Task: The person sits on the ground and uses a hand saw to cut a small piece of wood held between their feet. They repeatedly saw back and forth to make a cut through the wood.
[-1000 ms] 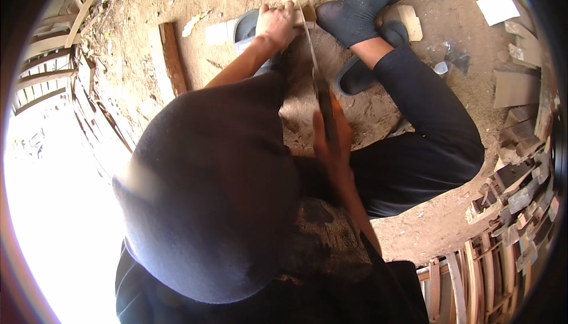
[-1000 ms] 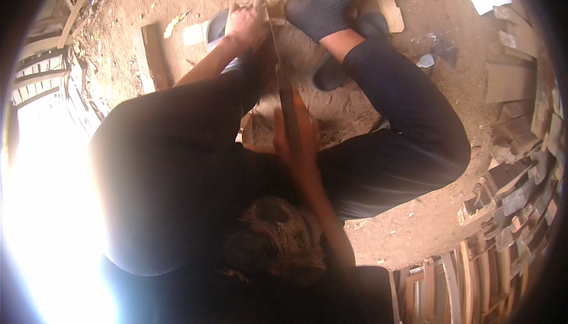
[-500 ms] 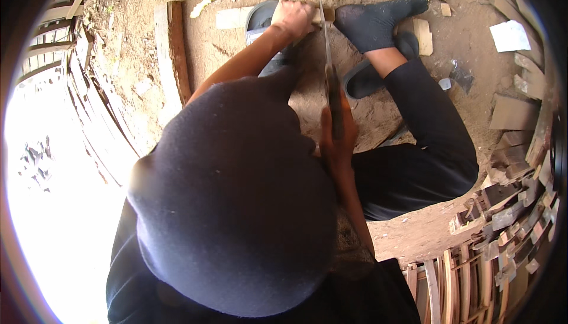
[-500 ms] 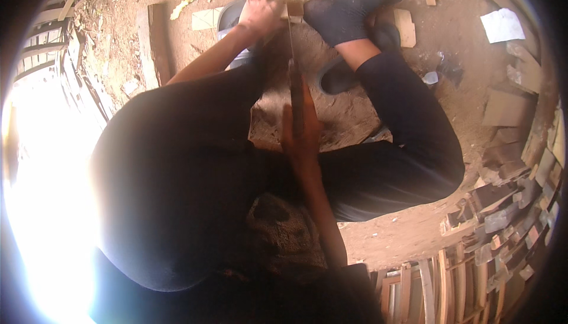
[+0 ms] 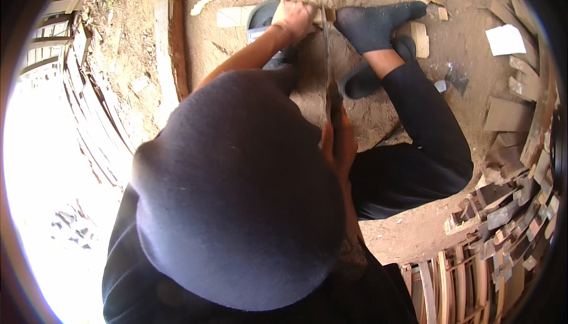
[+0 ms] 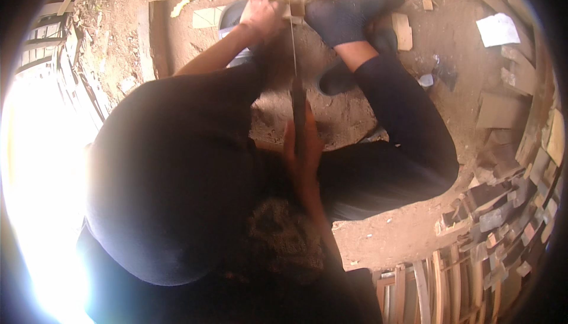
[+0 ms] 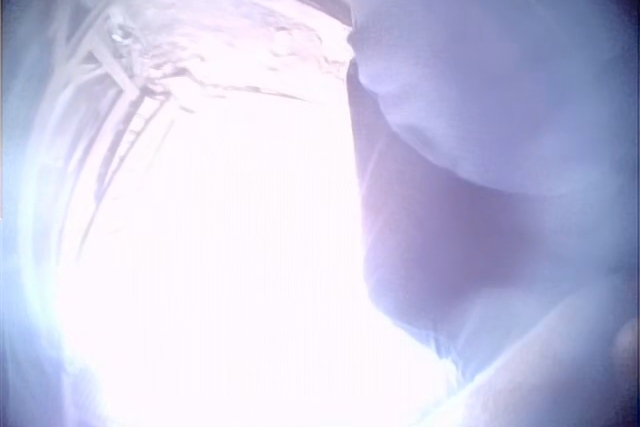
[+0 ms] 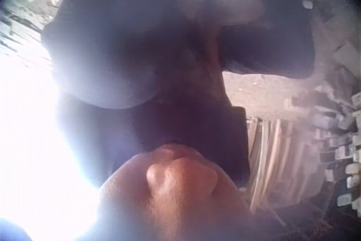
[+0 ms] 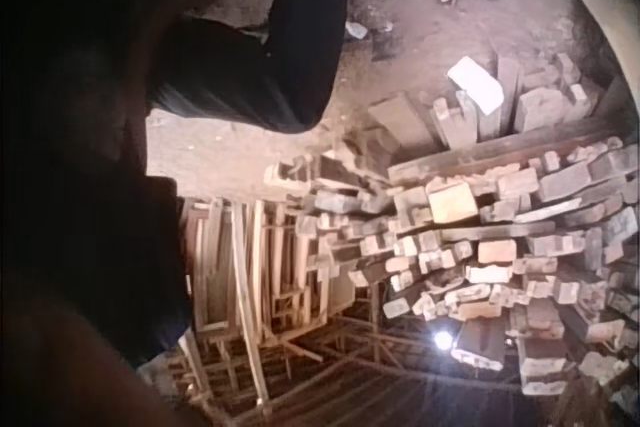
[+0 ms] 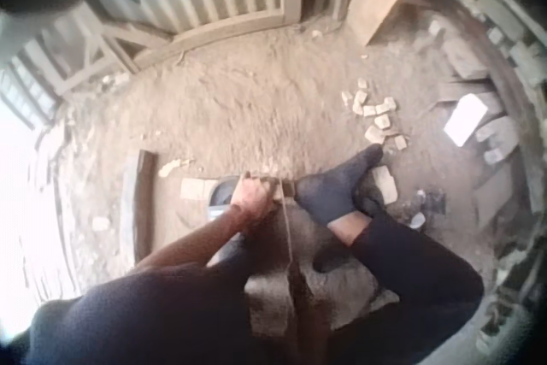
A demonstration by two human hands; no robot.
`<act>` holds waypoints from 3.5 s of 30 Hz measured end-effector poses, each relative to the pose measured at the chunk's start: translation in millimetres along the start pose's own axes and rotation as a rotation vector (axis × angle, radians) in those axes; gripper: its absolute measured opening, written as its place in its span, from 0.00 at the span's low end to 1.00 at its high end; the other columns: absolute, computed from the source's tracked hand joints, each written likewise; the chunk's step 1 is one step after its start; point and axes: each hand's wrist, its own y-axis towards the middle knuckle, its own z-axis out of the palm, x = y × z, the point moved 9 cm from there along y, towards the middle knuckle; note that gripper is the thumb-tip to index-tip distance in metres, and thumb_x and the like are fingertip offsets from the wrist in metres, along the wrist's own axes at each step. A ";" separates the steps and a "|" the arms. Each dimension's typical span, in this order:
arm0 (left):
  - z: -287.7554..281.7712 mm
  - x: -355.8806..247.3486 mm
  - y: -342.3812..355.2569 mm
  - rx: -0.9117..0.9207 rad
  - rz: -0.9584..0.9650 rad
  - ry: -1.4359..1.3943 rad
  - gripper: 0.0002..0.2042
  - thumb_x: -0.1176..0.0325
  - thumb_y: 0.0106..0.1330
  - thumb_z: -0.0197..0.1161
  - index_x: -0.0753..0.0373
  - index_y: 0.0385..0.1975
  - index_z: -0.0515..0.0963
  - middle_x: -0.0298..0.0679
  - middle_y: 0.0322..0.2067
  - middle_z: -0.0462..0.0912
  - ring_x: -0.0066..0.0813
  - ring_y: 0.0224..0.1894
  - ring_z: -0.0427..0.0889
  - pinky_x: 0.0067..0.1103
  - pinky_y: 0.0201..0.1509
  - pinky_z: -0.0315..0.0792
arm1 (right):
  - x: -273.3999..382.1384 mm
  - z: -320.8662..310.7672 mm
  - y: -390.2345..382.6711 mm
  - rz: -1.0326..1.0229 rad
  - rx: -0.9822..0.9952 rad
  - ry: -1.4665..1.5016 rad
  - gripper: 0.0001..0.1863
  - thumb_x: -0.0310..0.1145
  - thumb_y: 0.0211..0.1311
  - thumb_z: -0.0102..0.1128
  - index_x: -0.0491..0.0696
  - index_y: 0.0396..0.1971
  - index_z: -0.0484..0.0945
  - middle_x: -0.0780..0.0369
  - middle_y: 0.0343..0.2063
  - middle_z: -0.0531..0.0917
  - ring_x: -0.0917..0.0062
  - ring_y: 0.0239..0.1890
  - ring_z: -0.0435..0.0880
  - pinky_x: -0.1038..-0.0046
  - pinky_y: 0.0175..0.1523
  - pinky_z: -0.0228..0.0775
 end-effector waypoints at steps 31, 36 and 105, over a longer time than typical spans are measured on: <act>-29.5 13.8 -8.0 -0.022 0.058 -0.331 0.26 0.51 0.56 0.69 0.64 0.48 0.79 0.50 0.43 0.83 0.43 0.46 0.83 0.30 0.52 0.75 | 45.1 -76.1 -71.4 0.381 -0.027 0.176 0.22 0.34 0.64 0.57 0.43 0.56 0.70 0.49 0.29 0.82 0.57 0.30 0.85 0.66 0.32 0.75; -37.6 19.6 -1.7 0.043 0.052 -0.489 0.25 0.51 0.53 0.73 0.64 0.45 0.81 0.46 0.38 0.85 0.38 0.42 0.84 0.29 0.48 0.75 | 38.7 -64.9 -52.9 0.415 0.046 0.227 0.23 0.31 0.64 0.56 0.41 0.58 0.68 0.47 0.30 0.82 0.57 0.29 0.85 0.65 0.31 0.75; -20.4 -1.3 -20.9 -0.198 0.173 -0.102 0.21 0.56 0.57 0.65 0.62 0.46 0.77 0.43 0.45 0.78 0.41 0.54 0.74 0.33 0.60 0.66 | 72.1 -66.5 -74.9 0.345 0.001 0.203 0.26 0.26 0.63 0.55 0.41 0.62 0.66 0.63 0.18 0.74 0.88 0.22 0.74 0.83 0.29 0.65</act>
